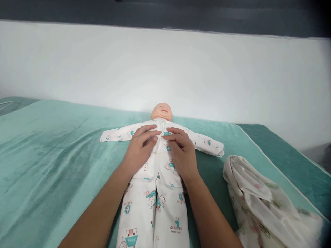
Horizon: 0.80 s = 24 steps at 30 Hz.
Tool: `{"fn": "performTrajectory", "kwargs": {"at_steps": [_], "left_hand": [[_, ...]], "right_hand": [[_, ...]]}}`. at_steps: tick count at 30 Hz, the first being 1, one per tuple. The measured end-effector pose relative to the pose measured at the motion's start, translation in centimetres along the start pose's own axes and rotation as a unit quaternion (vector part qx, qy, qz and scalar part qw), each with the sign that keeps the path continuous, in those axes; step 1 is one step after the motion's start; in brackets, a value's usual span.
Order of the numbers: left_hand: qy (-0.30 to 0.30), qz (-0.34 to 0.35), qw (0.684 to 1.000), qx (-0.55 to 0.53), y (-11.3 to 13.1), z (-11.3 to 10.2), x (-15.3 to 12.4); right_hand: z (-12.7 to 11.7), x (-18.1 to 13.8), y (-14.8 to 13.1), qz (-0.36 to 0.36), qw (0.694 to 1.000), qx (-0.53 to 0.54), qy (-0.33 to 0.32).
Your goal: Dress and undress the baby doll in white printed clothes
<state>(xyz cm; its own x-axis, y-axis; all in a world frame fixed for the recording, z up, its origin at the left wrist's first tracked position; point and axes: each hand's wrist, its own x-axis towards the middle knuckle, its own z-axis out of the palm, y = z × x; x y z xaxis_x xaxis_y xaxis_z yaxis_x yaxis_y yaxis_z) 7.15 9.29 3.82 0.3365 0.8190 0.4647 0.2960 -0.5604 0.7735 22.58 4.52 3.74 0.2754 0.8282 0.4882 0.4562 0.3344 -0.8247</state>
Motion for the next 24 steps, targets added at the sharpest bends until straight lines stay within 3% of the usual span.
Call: {"fn": "performTrajectory", "kwargs": {"at_steps": [10,16,24], "left_hand": [[-0.014,0.004,1.0,0.016,-0.02,-0.02,-0.09],[-0.008,0.008,1.0,0.017,-0.13,0.04,-0.14],[-0.008,-0.003,1.0,0.017,0.13,0.08,-0.16]], "right_hand": [[-0.07,-0.02,-0.09,-0.013,0.999,-0.026,-0.014],[0.02,0.17,-0.12,-0.061,0.988,-0.136,-0.038],[0.64,0.66,-0.14,-0.032,0.986,-0.156,-0.041]]}}
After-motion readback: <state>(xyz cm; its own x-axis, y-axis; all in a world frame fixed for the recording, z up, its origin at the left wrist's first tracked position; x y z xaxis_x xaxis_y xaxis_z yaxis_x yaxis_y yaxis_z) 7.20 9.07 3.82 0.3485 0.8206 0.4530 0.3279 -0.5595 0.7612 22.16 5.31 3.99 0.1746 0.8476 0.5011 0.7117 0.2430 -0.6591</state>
